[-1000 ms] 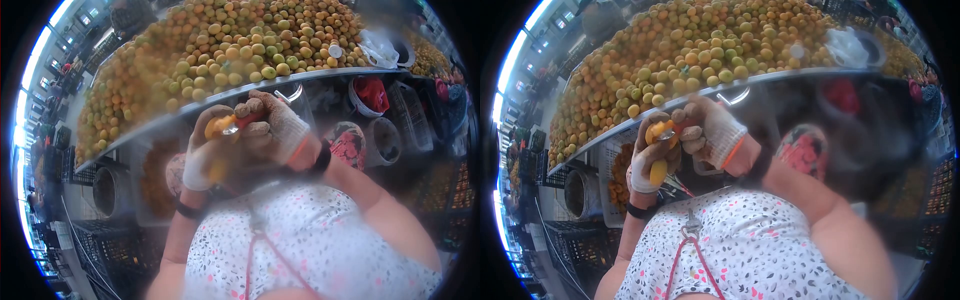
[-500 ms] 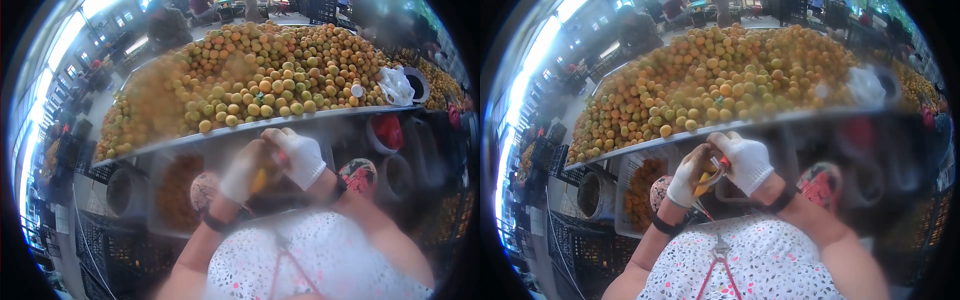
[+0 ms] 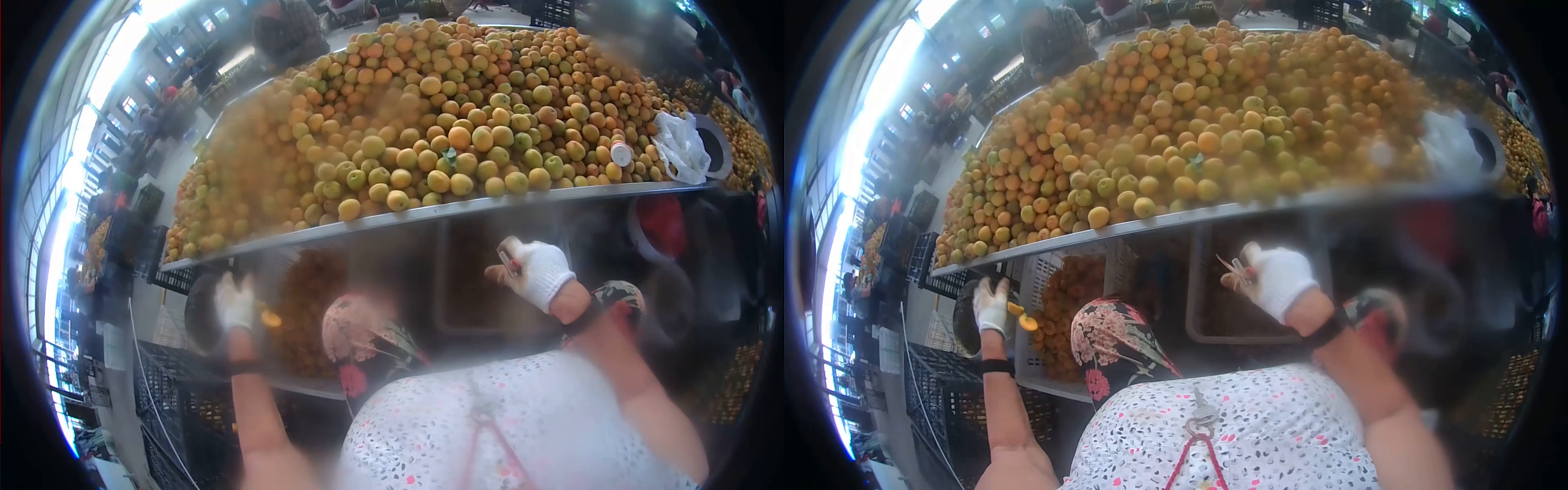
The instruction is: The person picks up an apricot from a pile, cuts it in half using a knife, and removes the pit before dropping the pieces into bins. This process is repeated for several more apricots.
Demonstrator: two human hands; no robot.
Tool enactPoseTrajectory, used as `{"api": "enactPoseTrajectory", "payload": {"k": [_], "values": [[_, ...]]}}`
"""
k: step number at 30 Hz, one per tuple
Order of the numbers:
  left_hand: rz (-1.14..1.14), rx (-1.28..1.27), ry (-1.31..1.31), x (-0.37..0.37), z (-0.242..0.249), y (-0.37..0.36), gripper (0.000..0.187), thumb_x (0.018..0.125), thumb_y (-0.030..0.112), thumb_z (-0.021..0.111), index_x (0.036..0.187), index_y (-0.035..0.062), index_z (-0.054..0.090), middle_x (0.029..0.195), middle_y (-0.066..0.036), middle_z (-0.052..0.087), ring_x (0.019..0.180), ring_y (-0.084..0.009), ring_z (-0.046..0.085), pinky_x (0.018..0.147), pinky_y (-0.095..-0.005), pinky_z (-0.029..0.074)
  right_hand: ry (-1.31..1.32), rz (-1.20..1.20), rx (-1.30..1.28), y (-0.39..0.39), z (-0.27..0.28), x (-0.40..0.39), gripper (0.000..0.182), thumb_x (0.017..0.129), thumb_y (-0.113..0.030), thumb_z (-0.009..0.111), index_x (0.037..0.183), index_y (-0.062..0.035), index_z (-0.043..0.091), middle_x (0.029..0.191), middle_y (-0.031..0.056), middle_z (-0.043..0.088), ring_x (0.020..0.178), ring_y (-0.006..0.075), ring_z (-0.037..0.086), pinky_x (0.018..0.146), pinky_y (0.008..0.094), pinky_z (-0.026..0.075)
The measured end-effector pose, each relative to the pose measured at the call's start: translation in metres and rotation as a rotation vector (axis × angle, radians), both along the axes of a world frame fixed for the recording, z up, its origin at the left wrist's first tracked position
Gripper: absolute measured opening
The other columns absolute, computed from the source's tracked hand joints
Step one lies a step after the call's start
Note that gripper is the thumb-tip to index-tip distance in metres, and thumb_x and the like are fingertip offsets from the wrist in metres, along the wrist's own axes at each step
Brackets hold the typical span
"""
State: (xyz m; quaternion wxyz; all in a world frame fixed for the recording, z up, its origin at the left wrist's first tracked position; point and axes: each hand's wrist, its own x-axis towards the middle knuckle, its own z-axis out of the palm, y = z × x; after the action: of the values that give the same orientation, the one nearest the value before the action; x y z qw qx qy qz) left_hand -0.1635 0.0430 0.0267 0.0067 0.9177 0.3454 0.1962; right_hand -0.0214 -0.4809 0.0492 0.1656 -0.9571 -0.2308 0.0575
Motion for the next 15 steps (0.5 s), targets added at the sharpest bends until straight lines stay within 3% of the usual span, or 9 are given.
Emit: {"api": "enactPoseTrajectory", "payload": {"k": [3,5,7,10,13,15], "values": [[-0.199,-0.158,-0.199,0.056,0.031,-0.03,0.055,0.087,0.036,0.068,0.124,-0.0038,0.059,0.118,-0.028,0.062,0.113,-0.0386,0.059,0.096,-0.0422,0.047,-0.001,0.057,0.119,0.008,-0.022,0.01,0.045,0.084,-0.05,0.071,0.089,-0.0069,0.058,0.074,0.0176,0.067,0.07,0.0378,0.065,0.062,0.0439,0.05],[-0.362,-0.707,-0.234,0.098,0.04,-0.081,0.052,0.085,0.03,0.07,0.125,-0.0018,0.06,0.121,-0.023,0.063,0.114,-0.0347,0.06,0.096,-0.041,0.047,0.16,0.016,0.191,0.014,-0.029,0.017,0.045,0.084,-0.048,0.072,0.089,-0.006,0.057,0.076,0.0184,0.067,0.072,0.038,0.065,0.063,0.0431,0.05],[-0.542,-0.198,-0.022,0.138,0.006,-0.092,0.051,0.083,0.025,0.072,0.125,-0.0002,0.06,0.122,-0.02,0.063,0.113,-0.0317,0.061,0.096,-0.0398,0.048,0.313,-0.032,0.265,0.02,-0.032,0.023,0.045,0.084,-0.047,0.073,0.09,-0.0051,0.057,0.078,0.0191,0.066,0.074,0.0382,0.064,0.065,0.0424,0.05],[-0.65,-0.205,0.034,0.173,-0.028,-0.11,0.053,0.082,0.025,0.074,0.126,0.0,0.059,0.123,-0.019,0.064,0.111,-0.032,0.062,0.096,-0.0402,0.048,0.369,-0.066,0.37,0.028,-0.03,0.026,0.042,0.084,-0.04,0.075,0.09,-0.0035,0.055,0.08,0.0206,0.065,0.076,0.0387,0.063,0.067,0.042,0.049],[-0.725,-0.161,0.03,0.188,-0.038,-0.111,0.045,0.085,0.025,0.069,0.123,0.0026,0.06,0.108,-0.019,0.067,0.105,-0.0327,0.063,0.091,-0.0402,0.05,0.399,-0.086,0.442,0.029,-0.029,0.029,0.038,0.084,-0.033,0.076,0.091,-0.0026,0.054,0.079,0.0206,0.063,0.076,0.0391,0.061,0.068,0.0415,0.049],[-0.715,-1.016,-0.212,0.188,-0.039,-0.102,0.049,0.084,0.019,0.071,0.126,-0.0031,0.055,0.109,-0.014,0.065,0.098,-0.0264,0.064,0.088,-0.0347,0.051,0.386,-0.077,0.506,0.028,-0.033,0.031,0.035,0.085,-0.03,0.076,0.093,-0.0028,0.056,0.08,0.0206,0.063,0.075,0.0376,0.062,0.068,0.0404,0.049]]}}
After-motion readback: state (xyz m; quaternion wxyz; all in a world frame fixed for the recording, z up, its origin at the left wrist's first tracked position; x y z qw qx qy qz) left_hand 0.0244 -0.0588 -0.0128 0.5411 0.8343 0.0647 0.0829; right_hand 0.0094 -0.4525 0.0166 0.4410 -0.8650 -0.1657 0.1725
